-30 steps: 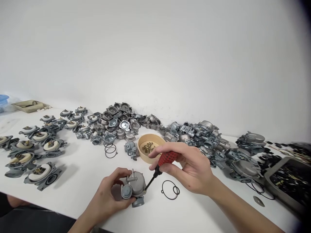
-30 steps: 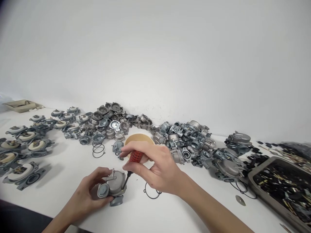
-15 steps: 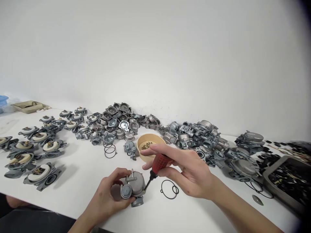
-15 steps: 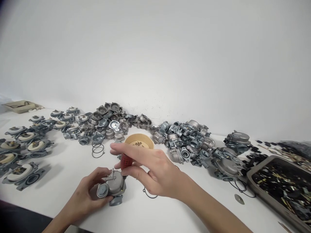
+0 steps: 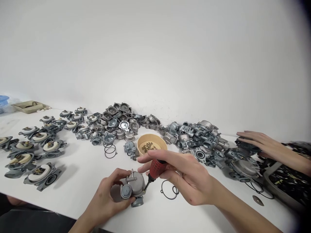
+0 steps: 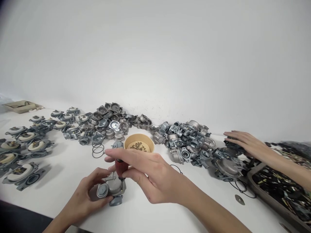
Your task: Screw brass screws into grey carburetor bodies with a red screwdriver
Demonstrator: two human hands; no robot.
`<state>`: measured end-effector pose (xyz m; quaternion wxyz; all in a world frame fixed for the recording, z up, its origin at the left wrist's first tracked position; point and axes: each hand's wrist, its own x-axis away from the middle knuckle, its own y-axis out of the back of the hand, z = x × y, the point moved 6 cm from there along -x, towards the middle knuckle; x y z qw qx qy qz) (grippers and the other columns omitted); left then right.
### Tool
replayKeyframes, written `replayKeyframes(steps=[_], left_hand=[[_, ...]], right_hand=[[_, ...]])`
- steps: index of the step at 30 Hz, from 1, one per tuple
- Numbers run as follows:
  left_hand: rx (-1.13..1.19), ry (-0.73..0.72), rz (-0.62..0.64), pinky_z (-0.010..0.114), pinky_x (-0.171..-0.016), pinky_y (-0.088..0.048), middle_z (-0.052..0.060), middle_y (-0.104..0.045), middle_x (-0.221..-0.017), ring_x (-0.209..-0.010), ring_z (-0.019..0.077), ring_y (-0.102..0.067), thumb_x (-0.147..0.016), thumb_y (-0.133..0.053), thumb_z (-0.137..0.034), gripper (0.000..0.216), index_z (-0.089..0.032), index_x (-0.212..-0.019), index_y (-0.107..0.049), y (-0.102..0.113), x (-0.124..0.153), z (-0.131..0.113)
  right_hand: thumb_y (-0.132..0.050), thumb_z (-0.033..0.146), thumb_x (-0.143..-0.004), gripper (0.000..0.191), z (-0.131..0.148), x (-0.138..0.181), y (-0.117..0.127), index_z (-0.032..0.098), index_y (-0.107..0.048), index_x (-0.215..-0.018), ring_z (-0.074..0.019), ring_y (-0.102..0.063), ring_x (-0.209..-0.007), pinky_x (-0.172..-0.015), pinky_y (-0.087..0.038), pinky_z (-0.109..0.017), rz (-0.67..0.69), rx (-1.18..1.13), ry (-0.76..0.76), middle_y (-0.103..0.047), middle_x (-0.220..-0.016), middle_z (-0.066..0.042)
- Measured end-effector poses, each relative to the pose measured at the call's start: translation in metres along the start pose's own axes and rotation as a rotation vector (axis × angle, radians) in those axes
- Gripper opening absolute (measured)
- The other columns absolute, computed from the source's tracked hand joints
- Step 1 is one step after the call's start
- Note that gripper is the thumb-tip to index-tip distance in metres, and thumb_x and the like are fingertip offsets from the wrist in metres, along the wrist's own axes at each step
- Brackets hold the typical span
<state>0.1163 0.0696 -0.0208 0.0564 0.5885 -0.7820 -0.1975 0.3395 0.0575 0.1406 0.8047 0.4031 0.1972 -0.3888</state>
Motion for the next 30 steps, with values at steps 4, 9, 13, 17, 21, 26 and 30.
replayKeyframes(steps=[4,9,13,17,21,26,30], left_hand=[[-0.002,0.019,-0.019,0.042,-0.103,-0.054,0.006,-0.078,-0.128,-0.112,0.0297,-0.072,-0.081,-0.086,-0.03,0.045,-0.028,-0.123,-0.069,0.001,0.0,0.0],[0.015,0.002,-0.012,0.04,-0.099,-0.055,0.006,-0.078,-0.12,-0.106,0.0281,-0.073,-0.081,-0.086,-0.028,0.044,-0.026,-0.121,-0.069,0.0,-0.001,0.0],[0.022,0.006,0.004,0.04,-0.096,-0.055,0.006,-0.078,-0.122,-0.103,0.0268,-0.072,-0.081,-0.086,-0.029,0.044,-0.026,-0.121,-0.068,-0.001,-0.001,0.003],[0.015,0.014,-0.01,0.04,-0.096,-0.056,0.008,-0.077,-0.123,-0.103,0.0273,-0.072,-0.08,-0.087,-0.03,0.044,-0.025,-0.119,-0.068,0.0,0.0,0.003],[-0.011,0.013,-0.031,0.039,-0.096,-0.058,0.008,-0.076,-0.123,-0.103,0.0278,-0.073,-0.079,-0.087,-0.031,0.044,-0.025,-0.119,-0.068,0.001,0.0,0.002],[-0.029,-0.005,-0.028,0.037,-0.094,-0.06,0.007,-0.077,-0.121,-0.102,0.0269,-0.074,-0.08,-0.087,-0.032,0.044,-0.026,-0.119,-0.068,0.001,0.001,0.005],[-0.036,-0.015,0.005,0.04,-0.099,-0.058,0.007,-0.076,-0.125,-0.108,0.0281,-0.074,-0.083,-0.088,-0.033,0.047,-0.027,-0.124,-0.065,0.002,0.001,0.01]], right_hand=[[-0.047,0.007,-0.111,0.062,0.002,-0.001,0.0,0.034,-0.045,-0.167,-0.02,-0.08,-0.113,-0.089,-0.071,-0.032,-0.003,0.004,0.019,-0.075,-0.139,-0.011],[-0.047,0.009,-0.113,0.055,0.002,-0.002,0.0,0.03,-0.05,-0.163,-0.0193,-0.08,-0.114,-0.089,-0.072,-0.031,-0.018,-0.012,0.02,-0.076,-0.136,-0.012],[-0.046,0.01,-0.114,0.052,0.0,-0.003,0.0,0.029,-0.052,-0.162,-0.0186,-0.081,-0.115,-0.093,-0.071,-0.032,-0.031,-0.049,0.005,-0.077,-0.135,-0.012],[-0.047,0.008,-0.113,0.058,-0.001,-0.002,0.002,0.034,-0.049,-0.164,-0.0184,-0.081,-0.115,-0.095,-0.071,-0.033,-0.038,-0.065,0.006,-0.075,-0.135,-0.011],[-0.047,0.007,-0.113,0.054,-0.003,-0.002,0.003,0.031,-0.053,-0.161,-0.0191,-0.081,-0.115,-0.093,-0.071,-0.032,-0.033,-0.067,-0.012,-0.076,-0.133,-0.012],[-0.046,0.011,-0.114,0.047,-0.004,-0.003,0.001,0.028,-0.056,-0.157,-0.0196,-0.081,-0.114,-0.087,-0.072,-0.03,-0.023,-0.092,-0.046,-0.075,-0.134,-0.013],[-0.041,0.014,-0.115,0.05,-0.004,-0.002,-0.004,0.031,-0.052,-0.161,-0.0206,-0.079,-0.119,-0.09,-0.071,-0.033,0.008,-0.134,-0.071,-0.072,-0.141,-0.013]])
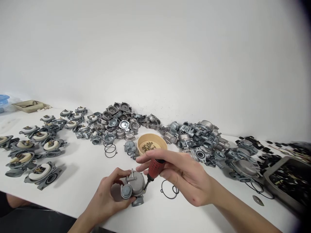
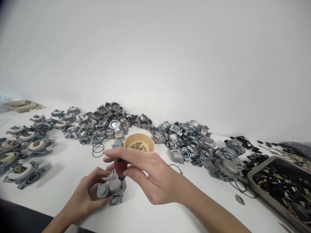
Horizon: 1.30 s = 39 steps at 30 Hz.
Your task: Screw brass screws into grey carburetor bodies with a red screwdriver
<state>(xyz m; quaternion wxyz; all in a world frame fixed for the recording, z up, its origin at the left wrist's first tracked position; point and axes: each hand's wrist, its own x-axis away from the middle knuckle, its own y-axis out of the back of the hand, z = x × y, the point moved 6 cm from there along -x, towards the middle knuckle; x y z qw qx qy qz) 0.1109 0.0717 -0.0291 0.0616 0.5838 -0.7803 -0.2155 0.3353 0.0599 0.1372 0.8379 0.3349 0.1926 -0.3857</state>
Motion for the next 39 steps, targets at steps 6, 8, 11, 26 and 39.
replayKeyframes(steps=[6,8,11,26,39], left_hand=[[-0.059,0.01,0.052,0.047,-0.106,-0.054,0.008,-0.073,-0.136,-0.111,0.0293,-0.072,-0.086,-0.086,-0.032,0.048,-0.028,-0.128,-0.063,-0.001,0.001,0.0],[-0.052,0.009,0.038,0.047,-0.105,-0.054,0.007,-0.074,-0.134,-0.11,0.0289,-0.072,-0.086,-0.086,-0.033,0.046,-0.028,-0.126,-0.063,-0.001,0.001,-0.002],[-0.034,-0.006,0.026,0.046,-0.106,-0.054,0.006,-0.074,-0.134,-0.115,0.0295,-0.071,-0.088,-0.085,-0.034,0.043,-0.028,-0.125,-0.063,-0.001,0.001,-0.004],[-0.016,-0.014,0.034,0.038,-0.093,-0.059,0.006,-0.073,-0.129,-0.107,0.0265,-0.072,-0.086,-0.085,-0.028,0.046,-0.027,-0.126,-0.062,-0.002,0.001,-0.003],[-0.006,-0.012,0.056,0.039,-0.097,-0.06,0.006,-0.071,-0.136,-0.115,0.0272,-0.072,-0.087,-0.086,-0.029,0.052,-0.029,-0.133,-0.062,-0.003,0.002,0.001]], right_hand=[[-0.063,0.012,-0.108,0.042,0.01,-0.013,0.002,0.029,-0.065,-0.146,-0.0136,-0.077,-0.091,-0.08,-0.068,-0.026,-0.08,0.129,0.071,-0.079,-0.108,-0.005],[-0.075,0.015,-0.103,0.039,0.015,-0.023,0.003,0.029,-0.07,-0.139,-0.0132,-0.073,-0.082,-0.079,-0.066,-0.028,-0.098,0.244,0.086,-0.078,-0.094,-0.001],[-0.072,0.011,-0.102,0.04,0.022,-0.037,0.004,0.026,-0.073,-0.14,-0.0166,-0.074,-0.09,-0.086,-0.065,-0.034,-0.062,0.306,0.098,-0.08,-0.096,-0.002],[-0.08,0.012,-0.098,0.038,0.032,-0.03,0.01,0.024,-0.079,-0.134,-0.015,-0.077,-0.084,-0.075,-0.067,-0.03,-0.11,0.392,0.174,-0.079,-0.115,-0.009],[-0.069,0.01,-0.104,0.039,0.026,-0.03,0.014,0.022,-0.074,-0.141,-0.015,-0.077,-0.087,-0.086,-0.068,-0.032,-0.034,0.307,0.185,-0.081,-0.104,-0.006]])
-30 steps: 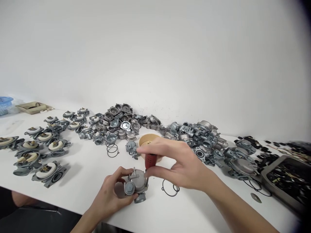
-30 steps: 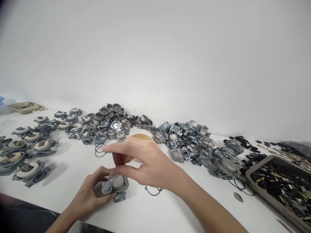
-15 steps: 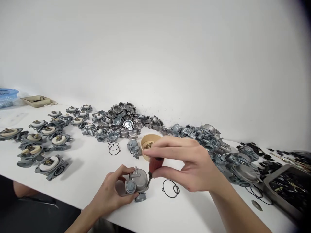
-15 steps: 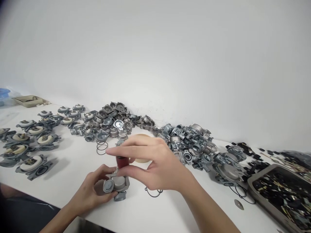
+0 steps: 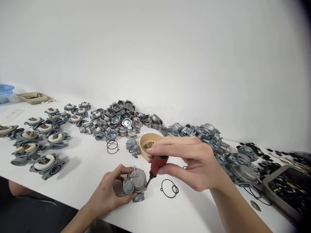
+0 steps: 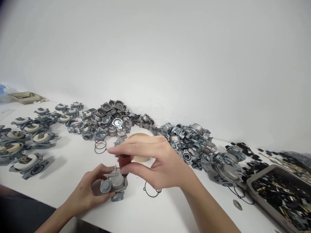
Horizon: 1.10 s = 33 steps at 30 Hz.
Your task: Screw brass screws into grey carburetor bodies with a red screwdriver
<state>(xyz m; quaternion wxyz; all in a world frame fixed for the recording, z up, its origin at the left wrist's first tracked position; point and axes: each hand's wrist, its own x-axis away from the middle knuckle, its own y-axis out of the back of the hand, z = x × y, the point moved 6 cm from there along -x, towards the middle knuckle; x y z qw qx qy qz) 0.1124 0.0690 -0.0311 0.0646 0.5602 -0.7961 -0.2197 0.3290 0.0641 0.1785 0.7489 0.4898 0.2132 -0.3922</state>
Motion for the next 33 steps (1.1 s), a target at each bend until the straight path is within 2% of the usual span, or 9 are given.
replayKeyframes(steps=[2,6,8,12,17,21,25,30,33], left_hand=[[-0.012,-0.012,-0.003,0.039,-0.097,-0.061,0.006,-0.072,-0.135,-0.114,0.0269,-0.072,-0.088,-0.086,-0.03,0.053,-0.03,-0.135,-0.062,0.0,0.0,0.0],[-0.01,-0.018,-0.02,0.036,-0.091,-0.062,0.005,-0.074,-0.129,-0.108,0.0255,-0.074,-0.087,-0.086,-0.03,0.05,-0.03,-0.132,-0.063,0.001,-0.001,-0.003],[-0.014,-0.035,-0.023,0.035,-0.089,-0.062,0.004,-0.075,-0.125,-0.102,0.0247,-0.076,-0.087,-0.086,-0.031,0.048,-0.029,-0.13,-0.064,0.002,-0.002,-0.006],[-0.021,-0.031,-0.012,0.037,-0.093,-0.062,0.005,-0.074,-0.135,-0.11,0.0271,-0.075,-0.087,-0.086,-0.032,0.05,-0.03,-0.132,-0.063,0.001,-0.002,-0.005],[-0.03,-0.033,-0.003,0.04,-0.096,-0.061,0.005,-0.073,-0.132,-0.109,0.026,-0.073,-0.088,-0.086,-0.032,0.051,-0.03,-0.133,-0.061,0.0,-0.001,0.001],[-0.03,-0.028,-0.008,0.041,-0.096,-0.061,0.006,-0.072,-0.136,-0.114,0.0285,-0.072,-0.089,-0.086,-0.034,0.051,-0.03,-0.133,-0.061,0.001,-0.001,0.001],[-0.021,-0.035,-0.017,0.038,-0.093,-0.062,0.006,-0.074,-0.13,-0.11,0.0275,-0.074,-0.088,-0.086,-0.031,0.051,-0.029,-0.133,-0.063,0.002,-0.002,-0.004],[-0.019,-0.023,-0.029,0.036,-0.091,-0.063,0.007,-0.075,-0.131,-0.11,0.0273,-0.075,-0.087,-0.086,-0.03,0.049,-0.028,-0.13,-0.064,0.002,-0.001,-0.007],[-0.024,-0.01,-0.025,0.039,-0.094,-0.062,0.008,-0.074,-0.134,-0.112,0.0285,-0.075,-0.086,-0.086,-0.029,0.049,-0.028,-0.129,-0.063,0.001,-0.002,-0.006]], right_hand=[[-0.079,0.014,-0.1,0.03,-0.001,0.0,0.001,0.022,-0.08,-0.129,-0.0148,-0.076,-0.087,-0.074,-0.067,-0.027,-0.034,0.094,-0.001,-0.08,-0.11,-0.009],[-0.052,0.004,-0.107,0.038,-0.002,-0.001,-0.008,0.018,-0.082,-0.125,-0.0191,-0.078,-0.104,-0.075,-0.068,-0.032,0.052,0.043,0.019,-0.071,-0.144,-0.017],[-0.052,0.0,-0.106,0.04,-0.003,-0.002,-0.009,0.019,-0.082,-0.126,-0.017,-0.079,-0.097,-0.072,-0.068,-0.03,0.03,-0.013,0.022,-0.075,-0.133,-0.014],[-0.083,0.014,-0.097,0.031,-0.003,-0.001,-0.006,0.022,-0.08,-0.127,-0.0141,-0.076,-0.081,-0.072,-0.068,-0.027,-0.054,0.051,0.035,-0.079,-0.105,-0.007],[-0.062,0.005,-0.105,0.037,0.002,-0.001,-0.008,0.018,-0.074,-0.138,-0.0169,-0.08,-0.097,-0.094,-0.069,-0.036,0.017,-0.002,0.019,-0.077,-0.134,-0.015],[-0.081,0.013,-0.098,0.022,0.005,-0.001,-0.003,0.019,-0.081,-0.119,-0.0125,-0.078,-0.079,-0.075,-0.068,-0.025,-0.062,0.028,0.02,-0.079,-0.106,-0.007],[-0.061,0.006,-0.106,0.034,0.004,0.0,-0.005,0.019,-0.077,-0.134,-0.0128,-0.08,-0.085,-0.081,-0.07,-0.029,0.001,-0.031,-0.021,-0.076,-0.134,-0.014],[-0.083,0.016,-0.097,0.024,0.006,0.0,0.0,0.021,-0.083,-0.121,-0.0123,-0.076,-0.076,-0.07,-0.066,-0.023,-0.076,0.036,0.017,-0.078,-0.098,-0.005],[-0.072,0.013,-0.103,0.027,0.004,0.0,-0.002,0.018,-0.081,-0.128,-0.0137,-0.078,-0.081,-0.072,-0.067,-0.027,-0.037,0.023,-0.024,-0.078,-0.119,-0.012]])
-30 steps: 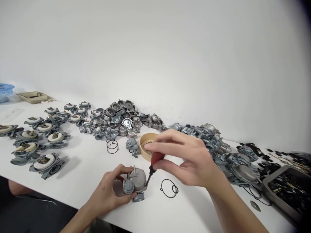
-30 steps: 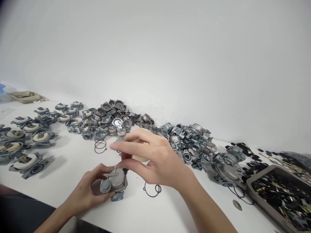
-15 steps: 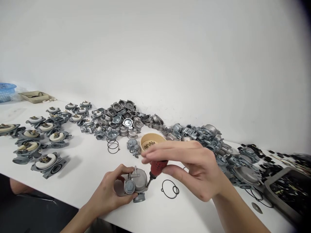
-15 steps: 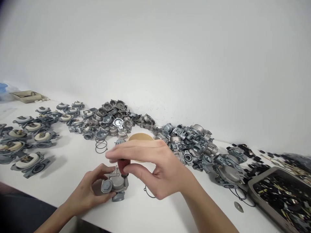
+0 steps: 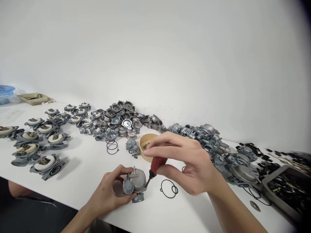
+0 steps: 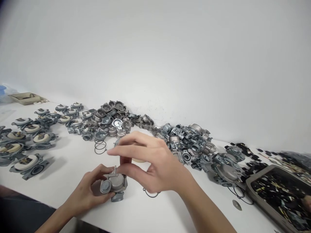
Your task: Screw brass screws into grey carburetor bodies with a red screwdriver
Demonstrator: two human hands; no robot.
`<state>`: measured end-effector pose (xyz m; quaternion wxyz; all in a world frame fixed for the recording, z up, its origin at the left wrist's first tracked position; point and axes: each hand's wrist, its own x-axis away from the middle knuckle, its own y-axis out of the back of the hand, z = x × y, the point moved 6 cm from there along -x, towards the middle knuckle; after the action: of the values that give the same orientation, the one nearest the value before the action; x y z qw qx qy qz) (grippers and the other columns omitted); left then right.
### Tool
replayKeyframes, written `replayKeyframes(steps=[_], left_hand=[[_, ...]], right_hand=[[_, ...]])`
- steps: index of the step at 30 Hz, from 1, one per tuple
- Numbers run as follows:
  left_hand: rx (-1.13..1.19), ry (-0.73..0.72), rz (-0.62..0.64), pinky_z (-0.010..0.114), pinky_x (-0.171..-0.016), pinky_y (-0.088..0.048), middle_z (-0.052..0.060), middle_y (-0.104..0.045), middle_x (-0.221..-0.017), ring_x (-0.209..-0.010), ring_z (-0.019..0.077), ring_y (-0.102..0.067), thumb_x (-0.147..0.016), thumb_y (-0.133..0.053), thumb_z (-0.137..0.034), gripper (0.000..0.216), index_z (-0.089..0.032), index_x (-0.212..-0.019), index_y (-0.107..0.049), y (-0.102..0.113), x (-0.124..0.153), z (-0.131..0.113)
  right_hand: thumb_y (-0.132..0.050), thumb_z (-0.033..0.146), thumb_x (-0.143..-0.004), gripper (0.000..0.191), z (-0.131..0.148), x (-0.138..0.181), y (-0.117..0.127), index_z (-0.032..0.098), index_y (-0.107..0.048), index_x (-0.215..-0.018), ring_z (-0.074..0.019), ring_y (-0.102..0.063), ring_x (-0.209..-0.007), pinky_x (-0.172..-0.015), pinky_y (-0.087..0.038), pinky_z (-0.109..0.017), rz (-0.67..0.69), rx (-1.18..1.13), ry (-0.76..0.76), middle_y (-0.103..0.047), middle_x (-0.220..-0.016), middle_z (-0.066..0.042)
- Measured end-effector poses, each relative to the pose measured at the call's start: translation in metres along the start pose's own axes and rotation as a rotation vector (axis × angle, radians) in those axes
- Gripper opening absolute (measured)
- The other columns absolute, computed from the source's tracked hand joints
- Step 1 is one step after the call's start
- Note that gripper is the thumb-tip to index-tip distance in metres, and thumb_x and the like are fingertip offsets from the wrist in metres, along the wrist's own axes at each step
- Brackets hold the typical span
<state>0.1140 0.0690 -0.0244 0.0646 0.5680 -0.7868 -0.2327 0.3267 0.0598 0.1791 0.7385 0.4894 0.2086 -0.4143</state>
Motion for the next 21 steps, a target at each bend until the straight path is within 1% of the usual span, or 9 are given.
replayKeyframes(steps=[3,6,8,11,13,15,17,19,21], left_hand=[[0.026,-0.024,0.015,0.04,-0.097,-0.062,0.008,-0.076,-0.132,-0.111,0.0283,-0.076,-0.086,-0.085,-0.029,0.05,-0.027,-0.131,-0.063,-0.0006,-0.0018,-0.0035],[0.061,-0.018,0.034,0.037,-0.093,-0.063,0.006,-0.077,-0.127,-0.106,0.026,-0.078,-0.086,-0.084,-0.028,0.047,-0.027,-0.129,-0.063,-0.0012,-0.0033,-0.0063],[0.048,-0.011,0.024,0.036,-0.091,-0.063,0.006,-0.077,-0.127,-0.104,0.0258,-0.078,-0.086,-0.085,-0.029,0.045,-0.026,-0.126,-0.064,-0.0003,-0.0036,-0.0066],[0.022,-0.026,0.005,0.035,-0.09,-0.062,0.006,-0.077,-0.127,-0.107,0.0271,-0.078,-0.086,-0.085,-0.03,0.047,-0.026,-0.128,-0.064,0.001,-0.0034,-0.0067],[0.012,-0.035,0.012,0.035,-0.09,-0.062,0.006,-0.078,-0.126,-0.105,0.0263,-0.078,-0.087,-0.084,-0.031,0.047,-0.027,-0.13,-0.064,0.0005,-0.0034,-0.0063],[-0.002,-0.035,0.015,0.036,-0.091,-0.062,0.005,-0.078,-0.126,-0.1,0.0247,-0.078,-0.087,-0.083,-0.031,0.047,-0.027,-0.13,-0.064,0.0,-0.0033,-0.0056],[-0.014,-0.029,0.015,0.037,-0.092,-0.063,0.006,-0.078,-0.124,-0.099,0.0253,-0.078,-0.087,-0.084,-0.032,0.047,-0.027,-0.13,-0.065,-0.0003,-0.003,-0.0045],[-0.023,-0.021,0.003,0.038,-0.092,-0.063,0.006,-0.078,-0.124,-0.101,0.0267,-0.078,-0.086,-0.085,-0.032,0.047,-0.026,-0.129,-0.066,0.0,-0.0027,-0.0036],[-0.026,-0.029,-0.009,0.036,-0.089,-0.063,0.006,-0.078,-0.125,-0.101,0.027,-0.078,-0.086,-0.085,-0.033,0.047,-0.027,-0.128,-0.066,0.0003,-0.0024,-0.0041]], right_hand=[[-0.061,0.005,-0.104,0.035,-0.0006,0.0,-0.0067,0.015,-0.077,-0.134,-0.0152,-0.08,-0.086,-0.075,-0.068,-0.027,0.092,-0.195,-0.017,-0.082,-0.116,-0.012],[-0.084,0.014,-0.096,0.026,-0.0003,-0.0014,-0.0016,0.019,-0.083,-0.121,-0.0131,-0.076,-0.075,-0.068,-0.065,-0.024,-0.027,-0.053,0.028,-0.08,-0.094,-0.006],[-0.085,0.017,-0.095,0.028,-0.0011,-0.0023,-0.0003,0.018,-0.082,-0.122,-0.0126,-0.074,-0.075,-0.071,-0.065,-0.027,-0.059,0.036,0.021,-0.08,-0.106,-0.009],[-0.066,0.008,-0.104,0.033,-0.003,-0.0031,-0.006,0.015,-0.077,-0.134,-0.0156,-0.078,-0.085,-0.083,-0.068,-0.034,0.055,-0.113,-0.011,-0.081,-0.116,-0.013],[-0.068,0.008,-0.103,0.03,-0.0025,-0.0029,-0.0058,0.016,-0.078,-0.13,-0.0151,-0.077,-0.083,-0.078,-0.067,-0.03,0.064,-0.138,0.006,-0.083,-0.103,-0.009],[-0.079,0.012,-0.098,0.027,-0.0024,-0.0024,-0.0011,0.018,-0.081,-0.125,-0.0127,-0.073,-0.076,-0.067,-0.064,-0.024,-0.011,-0.015,0.03,-0.081,-0.094,-0.006],[-0.081,0.013,-0.097,0.03,-0.0024,-0.002,0.0007,0.02,-0.081,-0.127,-0.013,-0.073,-0.078,-0.067,-0.064,-0.025,-0.038,0.051,0.027,-0.08,-0.104,-0.008],[-0.069,0.008,-0.101,0.036,-0.0025,-0.002,-0.0036,0.02,-0.078,-0.134,-0.0154,-0.077,-0.087,-0.075,-0.067,-0.029,0.041,-0.039,0.003,-0.08,-0.123,-0.012],[-0.061,0.003,-0.102,0.039,-0.0014,-0.002,-0.0073,0.018,-0.076,-0.135,-0.016,-0.079,-0.091,-0.079,-0.069,-0.029,0.102,-0.139,-0.008,-0.081,-0.126,-0.012]])
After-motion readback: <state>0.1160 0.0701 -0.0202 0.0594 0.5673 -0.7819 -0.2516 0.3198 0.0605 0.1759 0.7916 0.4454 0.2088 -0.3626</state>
